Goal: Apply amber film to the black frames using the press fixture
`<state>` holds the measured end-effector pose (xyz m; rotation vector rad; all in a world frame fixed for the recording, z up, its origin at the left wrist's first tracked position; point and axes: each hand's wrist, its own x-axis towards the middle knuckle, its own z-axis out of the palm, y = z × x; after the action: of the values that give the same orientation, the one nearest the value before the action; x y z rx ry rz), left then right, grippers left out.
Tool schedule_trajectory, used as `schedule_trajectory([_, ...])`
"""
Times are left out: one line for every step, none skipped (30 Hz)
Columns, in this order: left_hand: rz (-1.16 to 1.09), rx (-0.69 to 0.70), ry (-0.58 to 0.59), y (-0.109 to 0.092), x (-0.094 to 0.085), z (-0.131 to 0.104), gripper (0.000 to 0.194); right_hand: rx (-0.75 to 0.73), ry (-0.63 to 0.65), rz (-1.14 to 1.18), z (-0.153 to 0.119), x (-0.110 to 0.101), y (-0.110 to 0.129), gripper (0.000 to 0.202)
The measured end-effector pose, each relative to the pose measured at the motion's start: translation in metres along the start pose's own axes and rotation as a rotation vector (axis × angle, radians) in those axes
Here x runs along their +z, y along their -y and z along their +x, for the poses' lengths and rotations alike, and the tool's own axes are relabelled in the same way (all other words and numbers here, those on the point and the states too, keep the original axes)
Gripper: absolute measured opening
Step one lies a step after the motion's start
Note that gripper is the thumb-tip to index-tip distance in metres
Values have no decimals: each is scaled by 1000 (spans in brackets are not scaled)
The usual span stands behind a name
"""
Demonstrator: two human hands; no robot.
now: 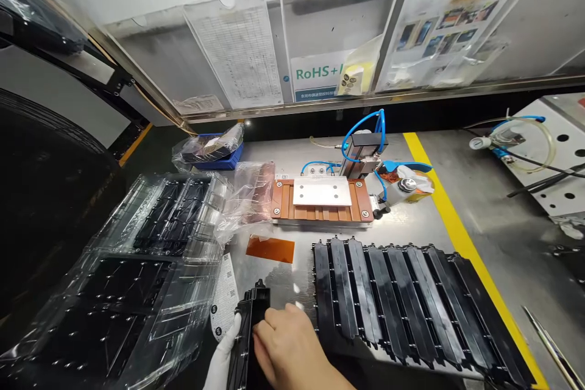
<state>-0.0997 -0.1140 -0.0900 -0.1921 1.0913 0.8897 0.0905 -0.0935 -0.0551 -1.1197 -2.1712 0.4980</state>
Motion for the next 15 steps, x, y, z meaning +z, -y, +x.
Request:
schedule_trajectory([-5,24,-4,-2,-1,0,25,-38,2,8,-4,1,2,21])
schedule_trajectory([3,47,-6,-2,-1,0,27,-81,6,11,-10,4,4,25])
schedule_trajectory([16,69,-3,-1,0,-1,27,-124,23,14,-17,7,5,30])
schedule_trajectory([39,87,4,1,1,-2,27,-161,63,24,-24,10,7,34])
schedule_trajectory([65,101,12,5,3,-3,27,-185,124,44,-31,12,8,37])
schedule_trajectory([103,105,23,9,6,-5,26,-194,187,66,-36,14,9,39])
schedule_trajectory([146,97,35,13,8,-7,25,-192,228,82,-39,15,9,39])
schedule_trajectory([187,78,46,18,11,-8,25,-190,230,91,-40,14,9,38])
schedule_trajectory([221,50,55,22,14,-9,27,-178,198,85,-37,11,7,38])
schedule_trajectory([250,23,63,26,16,-10,31,-147,153,58,-32,8,5,36])
schedule_trajectory([279,-2,71,30,19,-10,36,-104,111,13,-25,3,2,33])
schedule_trajectory([300,-23,77,32,21,-9,41,-52,87,-40,-17,-3,-3,30])
schedule_trajectory([314,-38,81,33,24,-7,45,2,84,-90,-8,-10,-8,26])
schedule_trajectory([333,-55,86,32,26,-6,47,57,92,-131,0,-17,-14,21])
schedule_trajectory([352,-72,90,30,29,-4,49,107,89,-149,6,-25,-21,16])
